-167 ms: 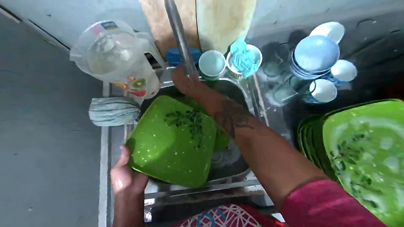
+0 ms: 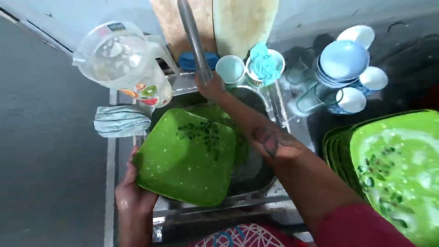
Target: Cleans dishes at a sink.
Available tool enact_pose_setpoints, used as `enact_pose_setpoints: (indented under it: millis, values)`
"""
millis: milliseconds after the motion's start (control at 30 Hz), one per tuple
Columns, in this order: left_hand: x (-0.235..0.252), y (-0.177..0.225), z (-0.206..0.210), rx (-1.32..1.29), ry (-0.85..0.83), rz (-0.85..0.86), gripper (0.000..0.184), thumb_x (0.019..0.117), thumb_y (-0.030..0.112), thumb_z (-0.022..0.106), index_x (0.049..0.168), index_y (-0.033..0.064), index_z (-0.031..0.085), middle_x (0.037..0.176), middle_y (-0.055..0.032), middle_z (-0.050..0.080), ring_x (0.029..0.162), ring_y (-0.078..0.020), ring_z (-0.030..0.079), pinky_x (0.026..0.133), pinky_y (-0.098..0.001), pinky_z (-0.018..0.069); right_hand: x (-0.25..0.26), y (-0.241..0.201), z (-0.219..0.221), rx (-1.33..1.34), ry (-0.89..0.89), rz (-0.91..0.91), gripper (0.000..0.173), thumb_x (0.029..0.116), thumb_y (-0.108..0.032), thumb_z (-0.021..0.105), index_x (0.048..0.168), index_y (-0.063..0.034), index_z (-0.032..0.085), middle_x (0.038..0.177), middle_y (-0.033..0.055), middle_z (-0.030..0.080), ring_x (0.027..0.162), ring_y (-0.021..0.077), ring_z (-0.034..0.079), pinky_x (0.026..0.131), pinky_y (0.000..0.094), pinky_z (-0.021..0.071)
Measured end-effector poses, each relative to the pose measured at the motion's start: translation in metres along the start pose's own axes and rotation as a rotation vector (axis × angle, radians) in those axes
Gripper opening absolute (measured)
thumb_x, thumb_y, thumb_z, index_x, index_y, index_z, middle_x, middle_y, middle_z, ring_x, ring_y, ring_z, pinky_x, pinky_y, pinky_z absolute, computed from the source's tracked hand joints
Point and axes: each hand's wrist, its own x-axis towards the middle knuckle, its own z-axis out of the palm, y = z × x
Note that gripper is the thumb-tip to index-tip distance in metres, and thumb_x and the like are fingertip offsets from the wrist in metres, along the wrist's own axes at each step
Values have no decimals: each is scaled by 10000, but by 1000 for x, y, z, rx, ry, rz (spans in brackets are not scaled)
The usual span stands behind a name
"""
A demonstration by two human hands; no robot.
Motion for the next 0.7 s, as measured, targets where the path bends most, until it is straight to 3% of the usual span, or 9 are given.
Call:
enact_pose_setpoints:
  millis: [100, 167, 233, 267, 300, 367, 567, 633, 700]
  values:
    - [-2, 1, -1, -16, 18, -5, 451, 1121, 243, 157, 1349, 136, 531, 1152, -18, 722, 1049, -158, 711, 881, -386, 616, -9, 24, -33, -160, 77, -161, 443, 1049, -173, 515, 1447, 22, 504, 1397, 276, 574, 1291, 435, 570, 1034, 588, 473]
    - [-1, 0, -3, -24, -16, 3, 458, 1116, 247, 149, 1331, 139, 538, 1136, -15, 724, 1042, -152, 710, 876, -380, 617, -11, 42, -72, -334, 158, -186, 474, 975, -117, 588, 1415, 51, 534, 1449, 315, 499, 1353, 508, 469, 1026, 645, 447]
    - [-2, 1, 0, -9, -18, 2, 457, 1114, 259, 147, 1318, 144, 539, 1121, -2, 725, 1031, -145, 713, 862, -368, 621, -9, 65, -109, -424, 51, -146, 548, 915, -66, 668, 1422, 67, 510, 1499, 361, 410, 1384, 600, 364, 1009, 769, 377]
    - [-3, 1, 4, -2, -1, -3, 451, 1118, 267, 163, 1327, 135, 540, 1115, -7, 727, 1023, -150, 717, 856, -371, 624, -4, 78, -121, -466, -24, -127, 548, 904, -65, 689, 1412, 57, 523, 1489, 374, 414, 1375, 616, 364, 1015, 794, 351]
    - [-3, 1, 8, 5, 17, -8, 457, 1124, 278, 160, 1338, 127, 534, 1114, -12, 726, 1024, -149, 715, 862, -373, 620, 0, 89, -127, -501, -96, -90, 551, 917, -66, 687, 1433, 37, 524, 1486, 380, 420, 1370, 616, 374, 1037, 794, 318]
    - [-2, 1, 17, 33, 35, -12, 463, 1125, 267, 150, 1349, 115, 526, 1118, -15, 721, 1024, -143, 712, 869, -368, 616, 8, 113, -130, -567, -181, -6, 605, 944, -88, 664, 1508, -4, 461, 1497, 385, 406, 1349, 603, 419, 1016, 786, 347]
    - [-2, -1, 23, 71, -22, 14, 451, 1113, 220, 147, 1402, 108, 475, 1176, -20, 702, 1070, -149, 696, 901, -377, 604, 28, 151, -118, -390, -48, 63, 796, 829, 7, 771, 1525, 38, 385, 1546, 415, 292, 1347, 625, 405, 1030, 770, 370]
    - [-3, -1, 29, 79, -2, 22, 451, 1108, 211, 148, 1411, 104, 464, 1185, -23, 700, 1061, -147, 699, 890, -376, 607, 24, 146, -116, -425, -10, 71, 727, 850, 2, 761, 1482, 88, 413, 1504, 413, 363, 1334, 606, 438, 1042, 741, 391]
    - [-3, -3, 30, 69, 3, 32, 454, 1108, 212, 142, 1433, 107, 441, 1208, -21, 687, 1082, -138, 688, 901, -369, 602, 16, 141, -117, -504, 23, 43, 521, 898, -4, 708, 1363, 135, 517, 1391, 400, 502, 1301, 581, 492, 1023, 728, 417]
